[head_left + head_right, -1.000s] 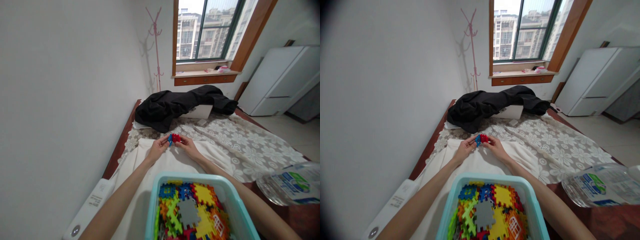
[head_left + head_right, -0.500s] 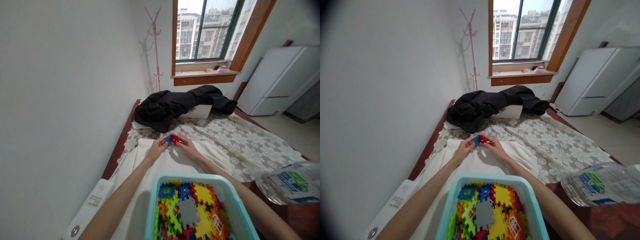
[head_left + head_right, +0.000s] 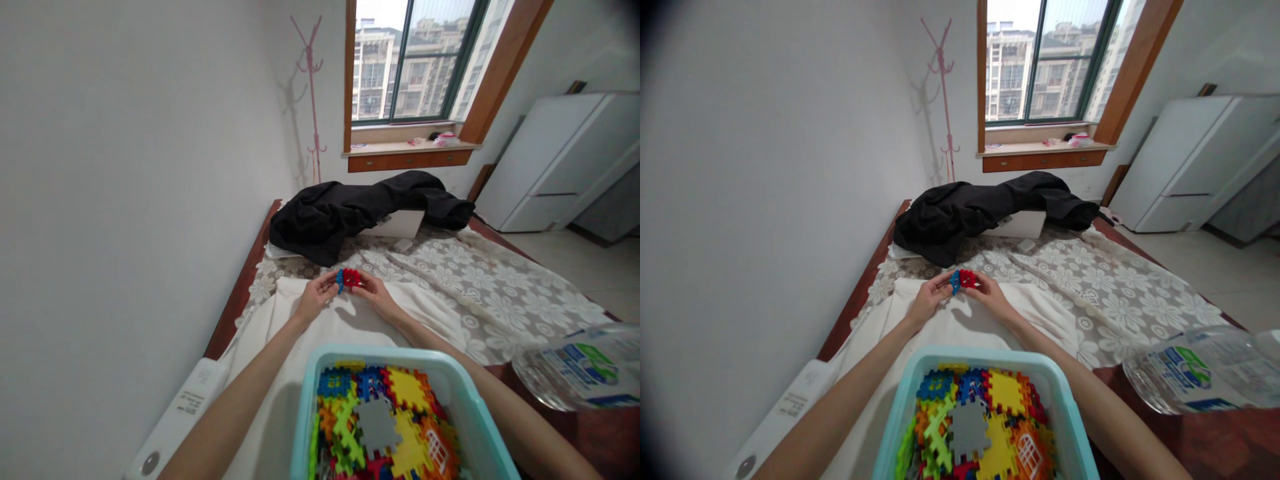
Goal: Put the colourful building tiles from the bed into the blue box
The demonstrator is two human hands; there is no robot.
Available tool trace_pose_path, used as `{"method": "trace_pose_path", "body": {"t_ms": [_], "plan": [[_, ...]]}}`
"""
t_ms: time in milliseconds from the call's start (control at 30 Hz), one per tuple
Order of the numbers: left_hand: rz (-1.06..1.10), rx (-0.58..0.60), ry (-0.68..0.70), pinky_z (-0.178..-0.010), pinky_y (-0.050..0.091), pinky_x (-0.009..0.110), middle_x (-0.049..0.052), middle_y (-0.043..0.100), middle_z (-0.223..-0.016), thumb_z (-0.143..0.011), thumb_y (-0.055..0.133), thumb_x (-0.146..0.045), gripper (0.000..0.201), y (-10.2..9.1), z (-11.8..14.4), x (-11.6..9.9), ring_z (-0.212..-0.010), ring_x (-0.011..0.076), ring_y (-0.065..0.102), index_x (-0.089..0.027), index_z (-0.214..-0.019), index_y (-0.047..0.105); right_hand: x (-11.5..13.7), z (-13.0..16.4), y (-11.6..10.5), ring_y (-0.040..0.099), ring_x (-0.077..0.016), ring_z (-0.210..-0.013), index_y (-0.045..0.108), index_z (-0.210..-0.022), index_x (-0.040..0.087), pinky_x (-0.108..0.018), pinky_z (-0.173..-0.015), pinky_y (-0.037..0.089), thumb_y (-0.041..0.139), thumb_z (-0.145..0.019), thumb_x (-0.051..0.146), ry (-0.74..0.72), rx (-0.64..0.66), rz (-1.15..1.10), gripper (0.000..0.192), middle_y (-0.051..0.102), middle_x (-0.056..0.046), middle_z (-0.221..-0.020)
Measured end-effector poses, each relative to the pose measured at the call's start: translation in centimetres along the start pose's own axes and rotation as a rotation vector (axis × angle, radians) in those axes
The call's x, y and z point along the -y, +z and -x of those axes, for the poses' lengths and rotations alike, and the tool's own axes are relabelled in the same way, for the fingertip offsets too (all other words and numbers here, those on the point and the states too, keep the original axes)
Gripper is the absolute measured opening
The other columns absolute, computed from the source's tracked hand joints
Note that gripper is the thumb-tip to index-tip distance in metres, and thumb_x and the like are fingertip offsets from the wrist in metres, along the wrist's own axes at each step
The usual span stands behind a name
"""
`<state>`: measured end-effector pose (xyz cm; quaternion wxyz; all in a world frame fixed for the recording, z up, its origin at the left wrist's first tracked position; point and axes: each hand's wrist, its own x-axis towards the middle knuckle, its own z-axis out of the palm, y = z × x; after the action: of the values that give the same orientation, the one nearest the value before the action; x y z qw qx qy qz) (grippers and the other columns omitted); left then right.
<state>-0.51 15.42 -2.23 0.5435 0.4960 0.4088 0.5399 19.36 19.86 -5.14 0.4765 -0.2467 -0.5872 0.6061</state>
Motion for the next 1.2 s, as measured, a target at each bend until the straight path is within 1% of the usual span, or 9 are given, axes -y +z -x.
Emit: {"method": "trace_pose_path", "body": {"t_ms": [200, 400, 600, 733, 800, 867, 933, 1000, 1200], "plan": [[-0.034, -0.021, 0.025, -0.105, 0.054, 0.044, 0.017, 0.075, -0.131, -0.074, 0.090, -0.036, 0.059, 0.3, 0.0, 0.1, -0.118, 0.0311, 0.072, -0.016, -0.127, 0.074, 0.0, 0.0, 0.1, 0.068, -0.0257, -0.113, 0.071, -0.123, 0.027, -0.041, -0.102, 0.053, 0.084, -0.082, 0.038, -0.015, 0.021, -0.002, 0.045, 0.074, -0.006, -0.123], [-0.094, -0.037, 0.065, -0.107, 0.054, 0.045, 0.018, 0.073, -0.133, -0.072, 0.091, -0.034, 0.060, 0.6, 0.1, 0.3, -0.120, 0.0318, 0.071, -0.015, -0.126, 0.072, 0.2, 0.1, 0.2, 0.066, -0.0257, -0.115, 0.064, -0.127, 0.029, -0.040, -0.099, 0.054, 0.084, -0.082, 0.039, -0.035, 0.009, -0.025, 0.051, 0.071, -0.007, -0.126], [-0.173, -0.047, 0.079, -0.098, 0.058, 0.041, 0.016, 0.076, -0.125, -0.070, 0.093, -0.028, 0.059, 0.8, 0.4, 0.3, -0.107, 0.0279, 0.074, -0.016, -0.124, 0.072, -0.1, 0.2, 0.3, 0.066, -0.0239, -0.107, 0.061, -0.120, 0.027, -0.037, -0.093, 0.055, 0.087, -0.080, 0.043, -0.060, 0.007, 0.044, 0.050, 0.069, -0.005, -0.115], [-0.170, -0.060, 0.083, -0.093, 0.060, 0.039, 0.014, 0.077, -0.123, -0.072, 0.091, -0.032, 0.054, 0.6, 0.2, 0.5, -0.104, 0.0269, 0.075, -0.016, -0.121, 0.073, -0.2, 0.1, 0.2, 0.065, -0.0237, -0.105, 0.062, -0.118, 0.026, -0.037, -0.090, 0.054, 0.085, -0.081, 0.045, -0.066, -0.005, 0.042, 0.047, 0.069, -0.005, -0.112], [-0.153, -0.072, 0.083, -0.090, 0.061, 0.038, 0.013, 0.078, -0.118, -0.076, 0.087, -0.038, 0.046, 0.4, -0.1, 0.7, -0.101, 0.0260, 0.075, -0.016, -0.116, 0.075, 0.0, 0.0, 0.1, 0.065, -0.0243, -0.106, 0.063, -0.118, 0.026, -0.037, -0.090, 0.054, 0.083, -0.082, 0.045, -0.067, -0.002, 0.021, 0.045, 0.069, -0.006, -0.114], [-0.137, -0.092, 0.073, -0.083, 0.063, 0.036, 0.012, 0.080, -0.108, -0.079, 0.084, -0.044, 0.042, 0.2, -0.4, 1.0, -0.090, 0.0237, 0.076, -0.015, -0.108, 0.077, 0.2, 0.0, -0.1, 0.065, -0.0253, -0.108, 0.065, -0.118, 0.025, -0.038, -0.092, 0.053, 0.082, -0.082, 0.045, -0.057, 0.022, 0.008, 0.044, 0.070, -0.006, -0.115], [-0.123, -0.112, 0.055, -0.075, 0.064, 0.035, 0.009, 0.080, -0.097, -0.077, 0.084, -0.047, 0.041, 0.0, -0.5, 1.3, -0.077, 0.0208, 0.074, -0.015, -0.102, 0.077, 0.4, 0.1, -0.1, 0.065, -0.0263, -0.108, 0.065, -0.119, 0.025, -0.040, -0.094, 0.053, 0.081, -0.083, 0.046, -0.043, 0.053, 0.012, 0.044, 0.070, -0.007, -0.115], [-0.112, -0.127, 0.039, -0.071, 0.063, 0.033, 0.006, 0.079, -0.089, -0.074, 0.087, -0.048, 0.042, 0.0, -0.6, 1.5, -0.070, 0.0184, 0.072, -0.015, -0.098, 0.077, 0.5, 0.2, -0.2, 0.065, -0.0271, -0.110, 0.065, -0.120, 0.025, -0.041, -0.096, 0.052, 0.079, -0.084, 0.046, -0.040, 0.059, 0.019, 0.045, 0.070, -0.007, -0.116], [-0.103, -0.144, 0.001, -0.070, 0.062, 0.030, 0.004, 0.077, -0.082, -0.067, 0.091, -0.048, 0.042, 0.2, -0.4, 1.0, -0.069, 0.0164, 0.070, -0.014, -0.089, 0.076, 0.4, 0.4, -0.2, 0.063, -0.0283, -0.116, 0.062, -0.126, 0.027, -0.042, -0.098, 0.051, 0.075, -0.088, 0.048, -0.061, 0.008, 0.016, 0.046, 0.067, -0.008, -0.124]]}}
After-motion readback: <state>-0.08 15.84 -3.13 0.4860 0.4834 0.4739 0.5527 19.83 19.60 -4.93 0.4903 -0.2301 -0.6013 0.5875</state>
